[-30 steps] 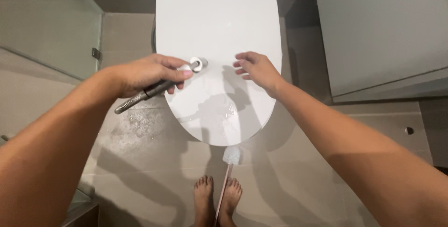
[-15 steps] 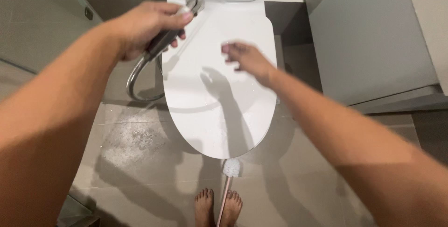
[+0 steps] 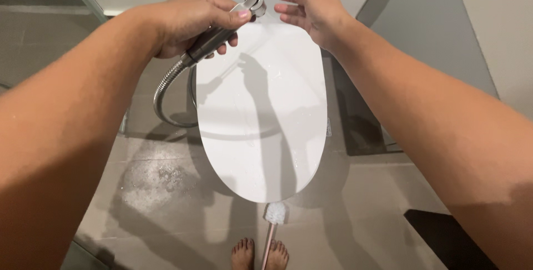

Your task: The person sprays the toilet bowl, seat, and lid with a handheld bidet sprayer, then applies cleaning liquid from a pouch into the bowl. They scrub the bowl and seat with a toilet brush while rinsing with the sprayer, and finally rinse the brush.

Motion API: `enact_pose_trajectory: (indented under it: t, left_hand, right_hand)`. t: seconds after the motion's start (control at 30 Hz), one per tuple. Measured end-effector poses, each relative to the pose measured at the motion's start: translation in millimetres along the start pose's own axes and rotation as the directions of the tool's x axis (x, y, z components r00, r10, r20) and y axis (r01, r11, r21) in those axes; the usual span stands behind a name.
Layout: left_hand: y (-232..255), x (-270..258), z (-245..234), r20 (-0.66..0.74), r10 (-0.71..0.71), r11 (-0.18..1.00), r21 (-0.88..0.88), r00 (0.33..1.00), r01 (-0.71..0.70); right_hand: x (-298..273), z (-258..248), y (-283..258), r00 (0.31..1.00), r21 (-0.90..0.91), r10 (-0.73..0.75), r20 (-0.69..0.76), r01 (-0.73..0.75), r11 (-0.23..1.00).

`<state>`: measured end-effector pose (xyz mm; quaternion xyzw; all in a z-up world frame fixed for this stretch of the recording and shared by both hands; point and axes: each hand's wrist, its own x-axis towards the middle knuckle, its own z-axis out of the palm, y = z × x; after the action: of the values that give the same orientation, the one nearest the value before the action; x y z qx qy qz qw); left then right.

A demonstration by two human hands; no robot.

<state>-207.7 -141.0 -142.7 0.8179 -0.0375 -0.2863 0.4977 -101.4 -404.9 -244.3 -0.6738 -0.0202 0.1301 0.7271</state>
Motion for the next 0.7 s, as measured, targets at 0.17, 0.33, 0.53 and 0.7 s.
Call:
enact_pose_trajectory:
  t: [0.17, 0.33, 0.53, 0.7]
  left_hand:
    - [-2.1, -6.9, -10.4, -0.047, -0.015, 1.0, -0.008, 0.999, 0.015]
    - [-2.0, -14.0, -21.2, -0.1, -0.013, 0.994, -0.109, 0.995, 0.002]
    - [-9.9, -17.0, -25.9, -0.088, 0.037, 0.989, -0.138, 0.995, -0.049]
    - [-13.0, -17.6, -28.8, -0.115, -0.001, 0.989, -0.144, 0.993, -0.016]
  right_hand:
    - [9.6, 10.3, -25.9, 0.997, 0.113, -0.069, -0.035, 0.073, 0.991]
    - [2.5, 37.3, -26.8, 0.991, 0.016, 0.101, 0.083, -0.102, 0.995]
    - [0.1, 64.0, -4.2, 0.984, 0.074, 0.138, 0.112, -0.146, 0.986]
    - [18.3, 67.5, -7.0, 0.99, 0.074, 0.107, 0.094, -0.114, 0.991]
